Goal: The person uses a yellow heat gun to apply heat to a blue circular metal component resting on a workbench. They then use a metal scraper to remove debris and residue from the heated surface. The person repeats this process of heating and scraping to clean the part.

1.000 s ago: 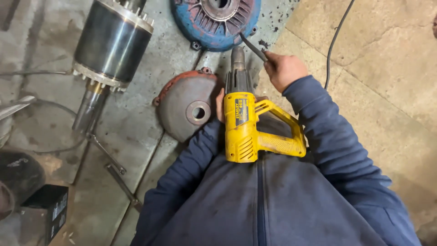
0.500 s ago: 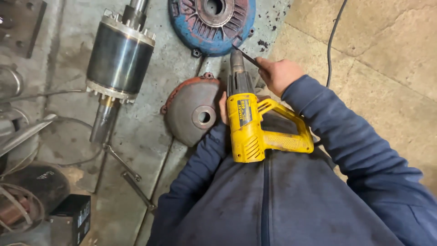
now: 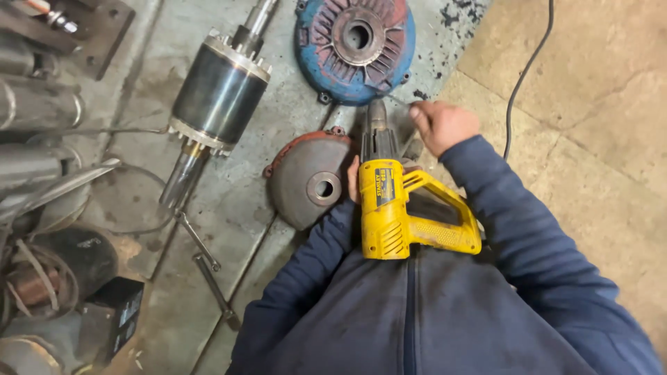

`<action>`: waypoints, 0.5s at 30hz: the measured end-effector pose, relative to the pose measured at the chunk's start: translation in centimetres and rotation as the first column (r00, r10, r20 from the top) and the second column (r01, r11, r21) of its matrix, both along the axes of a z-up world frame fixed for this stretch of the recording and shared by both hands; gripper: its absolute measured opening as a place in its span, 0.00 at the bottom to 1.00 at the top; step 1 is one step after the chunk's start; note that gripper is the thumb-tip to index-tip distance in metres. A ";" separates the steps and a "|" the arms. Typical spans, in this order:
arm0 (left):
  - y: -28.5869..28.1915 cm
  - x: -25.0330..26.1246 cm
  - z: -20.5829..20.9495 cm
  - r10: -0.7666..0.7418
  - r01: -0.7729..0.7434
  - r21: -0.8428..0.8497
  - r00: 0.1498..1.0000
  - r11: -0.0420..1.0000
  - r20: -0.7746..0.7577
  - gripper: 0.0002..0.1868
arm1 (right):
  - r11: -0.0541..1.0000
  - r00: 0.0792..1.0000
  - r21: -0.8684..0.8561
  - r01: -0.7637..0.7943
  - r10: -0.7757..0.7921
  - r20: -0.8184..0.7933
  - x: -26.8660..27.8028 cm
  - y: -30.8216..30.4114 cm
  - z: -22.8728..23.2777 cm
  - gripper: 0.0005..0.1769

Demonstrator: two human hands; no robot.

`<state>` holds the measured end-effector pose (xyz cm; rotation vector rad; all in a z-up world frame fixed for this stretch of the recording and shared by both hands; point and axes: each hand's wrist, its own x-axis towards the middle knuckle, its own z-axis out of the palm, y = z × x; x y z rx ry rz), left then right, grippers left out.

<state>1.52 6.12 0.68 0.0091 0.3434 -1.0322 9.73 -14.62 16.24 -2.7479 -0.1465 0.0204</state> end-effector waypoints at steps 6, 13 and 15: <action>-0.3 -1.1 -4.1 0.076 -0.070 0.113 0.996 0.991 -0.053 0.56 | 0.982 0.990 -0.187 0.036 -0.062 -0.130 1.8 -0.3 -6.1 0.20; -0.4 -0.7 -2.9 0.083 -0.078 0.078 0.995 0.994 -0.060 0.57 | 0.969 0.985 -0.236 -0.077 0.038 -0.168 1.7 -2.8 -8.2 0.20; -0.4 -0.6 -2.2 0.084 -0.080 0.066 0.995 0.995 -0.060 0.58 | 0.973 0.973 -0.090 0.215 -0.220 -0.063 2.5 -5.1 -9.8 0.19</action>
